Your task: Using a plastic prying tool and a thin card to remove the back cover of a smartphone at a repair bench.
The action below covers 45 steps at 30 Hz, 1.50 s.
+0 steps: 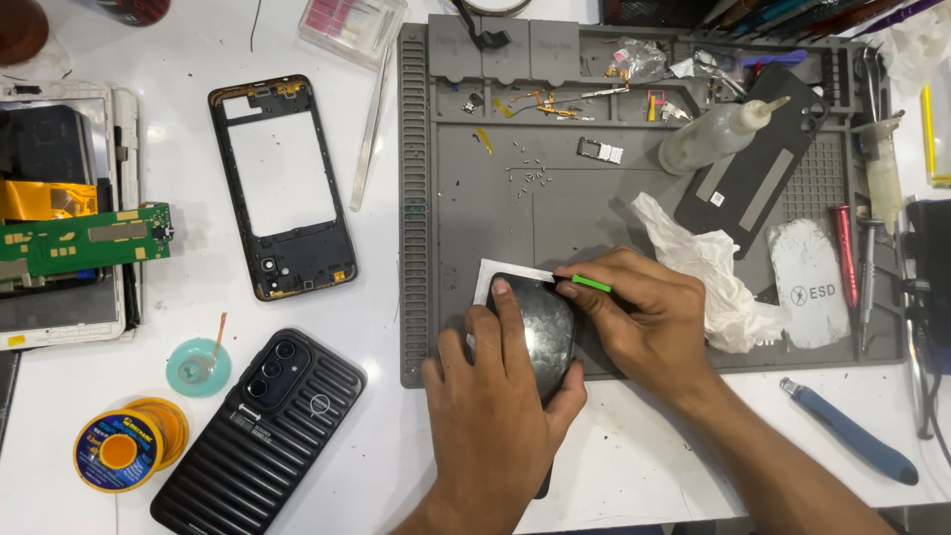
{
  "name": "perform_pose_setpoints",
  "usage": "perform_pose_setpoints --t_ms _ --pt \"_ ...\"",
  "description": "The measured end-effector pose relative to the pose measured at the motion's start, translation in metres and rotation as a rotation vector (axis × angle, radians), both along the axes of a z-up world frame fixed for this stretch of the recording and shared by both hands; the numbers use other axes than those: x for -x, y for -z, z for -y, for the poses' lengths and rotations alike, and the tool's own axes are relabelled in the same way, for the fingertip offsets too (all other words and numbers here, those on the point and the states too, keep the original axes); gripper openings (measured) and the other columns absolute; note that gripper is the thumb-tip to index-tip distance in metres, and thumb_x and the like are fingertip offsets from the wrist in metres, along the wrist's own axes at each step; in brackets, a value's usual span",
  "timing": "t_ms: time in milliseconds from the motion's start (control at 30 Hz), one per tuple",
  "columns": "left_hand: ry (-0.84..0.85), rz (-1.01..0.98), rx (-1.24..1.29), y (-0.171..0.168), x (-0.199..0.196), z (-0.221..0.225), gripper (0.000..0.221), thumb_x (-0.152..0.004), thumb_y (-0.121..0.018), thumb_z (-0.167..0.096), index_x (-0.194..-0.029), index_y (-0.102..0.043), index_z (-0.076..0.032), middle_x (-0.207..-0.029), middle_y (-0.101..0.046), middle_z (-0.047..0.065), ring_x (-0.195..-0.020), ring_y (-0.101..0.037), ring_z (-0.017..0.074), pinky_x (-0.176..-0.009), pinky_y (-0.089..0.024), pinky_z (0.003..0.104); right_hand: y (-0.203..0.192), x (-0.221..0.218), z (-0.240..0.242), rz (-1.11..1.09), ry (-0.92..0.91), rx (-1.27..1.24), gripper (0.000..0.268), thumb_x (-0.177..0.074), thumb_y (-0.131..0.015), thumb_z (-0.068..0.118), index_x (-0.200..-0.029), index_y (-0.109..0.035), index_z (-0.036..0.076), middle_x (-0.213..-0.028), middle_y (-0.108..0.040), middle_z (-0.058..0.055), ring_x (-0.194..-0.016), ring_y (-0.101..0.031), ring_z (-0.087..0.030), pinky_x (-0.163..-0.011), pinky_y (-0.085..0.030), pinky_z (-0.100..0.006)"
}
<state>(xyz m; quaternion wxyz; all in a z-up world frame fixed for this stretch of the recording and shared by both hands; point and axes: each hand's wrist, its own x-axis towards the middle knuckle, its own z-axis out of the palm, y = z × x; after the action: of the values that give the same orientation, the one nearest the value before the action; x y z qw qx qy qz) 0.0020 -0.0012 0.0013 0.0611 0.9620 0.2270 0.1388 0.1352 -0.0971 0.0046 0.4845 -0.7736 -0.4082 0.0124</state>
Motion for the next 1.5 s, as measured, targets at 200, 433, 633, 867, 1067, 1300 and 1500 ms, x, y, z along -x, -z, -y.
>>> perform_pose_setpoints --t_ms 200,433,633,867,1067,1300,1500 --pt "-0.011 -0.007 -0.001 -0.002 0.000 0.000 0.094 -0.080 -0.069 -0.070 -0.143 -0.055 -0.003 -0.113 -0.059 0.013 -0.086 -0.054 0.0303 -0.065 -0.046 0.042 -0.001 0.000 -0.002 0.004 -0.023 -0.013 0.011 -0.093 -0.073 -0.003 -0.104 -0.076 -0.001 -0.099 -0.077 -0.014 -0.083 -0.073 -0.022 -0.078 -0.059 -0.028" --pt "-0.024 -0.006 0.013 -0.002 0.000 0.001 0.097 -0.077 -0.072 -0.071 -0.145 -0.053 -0.004 -0.116 -0.060 0.014 -0.086 -0.053 0.0319 -0.067 -0.047 0.044 0.002 -0.003 -0.002 -0.260 0.051 -0.039 0.010 -0.090 -0.076 0.001 -0.100 -0.077 0.001 -0.097 -0.078 -0.013 -0.086 -0.072 -0.019 -0.083 -0.058 -0.026" --pt "-0.022 -0.033 0.075 -0.010 0.005 0.000 0.115 -0.071 -0.079 -0.085 -0.149 -0.046 -0.008 -0.119 -0.058 0.017 -0.084 -0.054 0.0301 -0.069 -0.049 0.043 -0.020 -0.019 0.007 -0.317 0.085 0.100 0.015 -0.099 -0.064 0.009 -0.111 -0.071 0.003 -0.116 -0.070 -0.013 -0.084 -0.065 -0.016 -0.071 -0.061 -0.025" --pt "-0.012 0.011 0.082 -0.004 0.006 0.001 0.101 -0.075 -0.076 -0.075 -0.147 -0.052 -0.007 -0.125 -0.057 0.019 -0.085 -0.052 0.0332 -0.070 -0.047 0.044 -0.022 -0.001 -0.026 -0.147 0.060 0.169 0.015 -0.093 -0.074 0.013 -0.102 -0.078 0.002 -0.093 -0.078 -0.007 -0.083 -0.070 -0.013 -0.077 -0.055 -0.024" --pt "-0.029 0.032 0.085 -0.004 0.005 0.001 0.094 -0.077 -0.074 -0.071 -0.144 -0.056 -0.007 -0.124 -0.060 0.018 -0.085 -0.053 0.0331 -0.069 -0.047 0.044 -0.016 -0.001 -0.030 -0.077 0.006 0.153 0.008 -0.093 -0.073 0.005 -0.097 -0.076 -0.001 -0.092 -0.077 -0.010 -0.085 -0.072 -0.020 -0.083 -0.057 -0.029" --pt "-0.058 0.021 0.053 0.002 0.009 0.004 0.100 -0.071 -0.073 -0.074 -0.146 -0.054 -0.009 -0.125 -0.061 0.015 -0.084 -0.054 0.0324 -0.068 -0.047 0.044 -0.013 0.002 -0.030 -0.065 -0.023 0.130 0.010 -0.092 -0.073 0.008 -0.096 -0.077 0.000 -0.091 -0.078 -0.012 -0.082 -0.073 -0.021 -0.079 -0.058 -0.028" --pt "-0.061 0.109 -0.055 0.018 -0.001 0.006 0.093 -0.071 -0.065 -0.075 -0.140 -0.059 -0.012 -0.120 -0.062 0.015 -0.078 -0.055 0.0327 -0.060 -0.044 0.042 -0.016 -0.005 -0.028 -0.022 -0.043 0.033 0.009 -0.090 -0.073 0.007 -0.095 -0.077 0.000 -0.090 -0.079 -0.011 -0.079 -0.074 -0.022 -0.078 -0.061 -0.031"
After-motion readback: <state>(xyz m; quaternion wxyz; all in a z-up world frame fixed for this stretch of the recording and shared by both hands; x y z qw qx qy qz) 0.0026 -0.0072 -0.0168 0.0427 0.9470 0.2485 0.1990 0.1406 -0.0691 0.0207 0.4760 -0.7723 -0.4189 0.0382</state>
